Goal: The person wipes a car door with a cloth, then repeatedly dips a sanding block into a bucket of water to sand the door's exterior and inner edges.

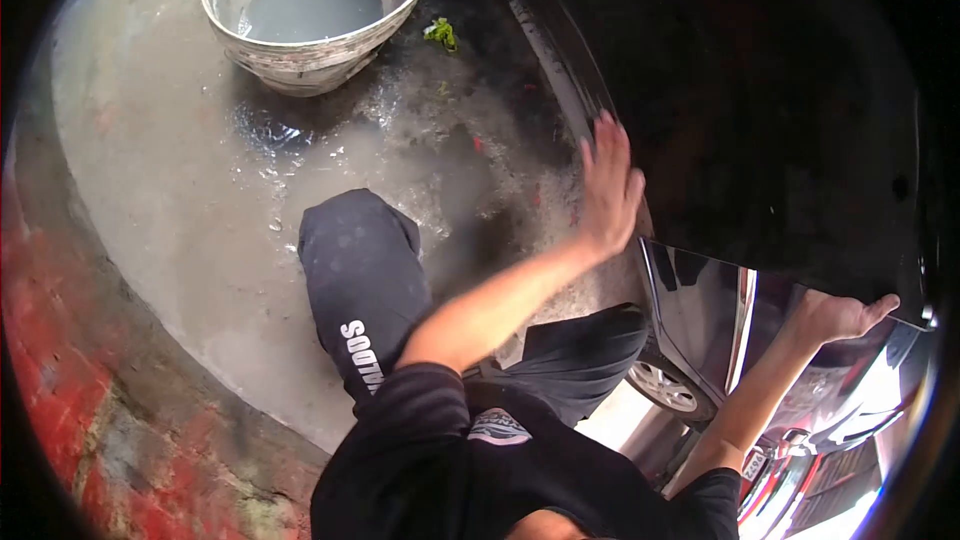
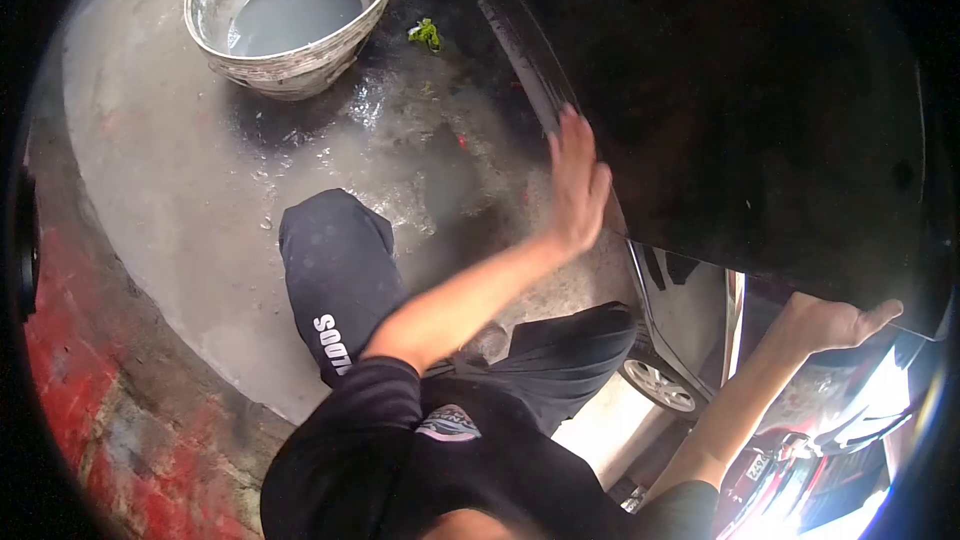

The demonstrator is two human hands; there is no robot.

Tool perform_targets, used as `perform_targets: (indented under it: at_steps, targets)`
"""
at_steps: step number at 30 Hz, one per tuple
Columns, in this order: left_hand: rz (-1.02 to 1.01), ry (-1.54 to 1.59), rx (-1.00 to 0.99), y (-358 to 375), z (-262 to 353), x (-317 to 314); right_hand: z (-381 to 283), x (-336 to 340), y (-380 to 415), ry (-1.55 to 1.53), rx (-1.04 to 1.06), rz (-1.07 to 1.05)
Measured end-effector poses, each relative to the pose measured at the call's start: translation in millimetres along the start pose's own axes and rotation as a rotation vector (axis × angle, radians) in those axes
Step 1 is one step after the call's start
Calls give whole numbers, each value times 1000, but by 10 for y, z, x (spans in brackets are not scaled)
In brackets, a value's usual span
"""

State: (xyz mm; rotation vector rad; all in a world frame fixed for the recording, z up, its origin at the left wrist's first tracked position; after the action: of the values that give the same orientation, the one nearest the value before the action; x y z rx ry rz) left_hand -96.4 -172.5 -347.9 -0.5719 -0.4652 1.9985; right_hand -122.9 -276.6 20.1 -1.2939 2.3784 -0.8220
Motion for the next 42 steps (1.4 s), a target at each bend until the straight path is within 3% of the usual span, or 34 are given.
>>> perform_targets:
  at_steps: [4, 7, 10, 12, 16, 18, 19, 21, 24, 26, 28, 30, 33, 34, 37, 39, 42]
  targets:
    - [207, -41, -33, -1540, -626, 944, 85, 12, 46, -33, -61, 37]
    - [245, -56, -60, -1536, -631, 881, 68, 52, -55, -35, -32, 36]
    - [81, -13, -13, -687, -161, 414, -5, 80, 19, 21, -23, 69]
    - [60, -44, -19, -726, -321, 409, -31, 31, 15, 47, -10, 82]
    - [327, -59, -129, -2369, -1060, 1452, 97, 25, 23, -101, -114, 66]
    - [317, -129, -41, -2696, -1366, 1695, 99, 116, -80, -82, -91, 42]
    - [354, -10, -239, -2664, -1228, 1662, 80, 141, -93, -81, -95, 42]
    - [266, -1, -65, -2113, -999, 1300, 79, 118, -85, -81, -97, 58]
    - [128, 51, -26, -1161, -554, 775, 66, 71, -41, -87, -126, 76]
    - [158, 36, 26, -1423, -759, 934, 55, 40, -16, -62, -117, 70]
    - [301, -3, -74, -2206, -1147, 1380, 65, 14, 8, -31, -119, 67]
    - [289, 180, -140, -3057, -1616, 1921, 81, -8, 35, -63, -151, 91]
    - [343, 17, -104, -2917, -1449, 1873, 9, -39, 70, 13, -81, 142]
    - [285, -168, -102, -2598, -1447, 1616, 17, -19, 71, -2, -83, 151]
    - [154, -13, 33, -1701, -904, 1178, -10, 52, -6, 55, -76, 149]
    - [202, -46, -3, -1863, -1082, 1231, 74, 56, -52, -90, -154, 72]
    - [409, -14, -96, -2817, -1571, 1806, 121, 159, -148, -85, -158, 72]
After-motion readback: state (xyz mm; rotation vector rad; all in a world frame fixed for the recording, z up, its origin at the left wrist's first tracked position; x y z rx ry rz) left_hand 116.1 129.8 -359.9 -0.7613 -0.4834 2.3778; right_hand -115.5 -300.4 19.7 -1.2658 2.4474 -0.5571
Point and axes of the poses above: each hand's wrist, its own y-axis away from the middle knuckle, its own x-axis out of the back of the hand, z = x × y, the point moved 8 cm from there along -y, towards the middle knuckle, and after that the axes turned 15 degrees about -x, right-handed, at the moved point
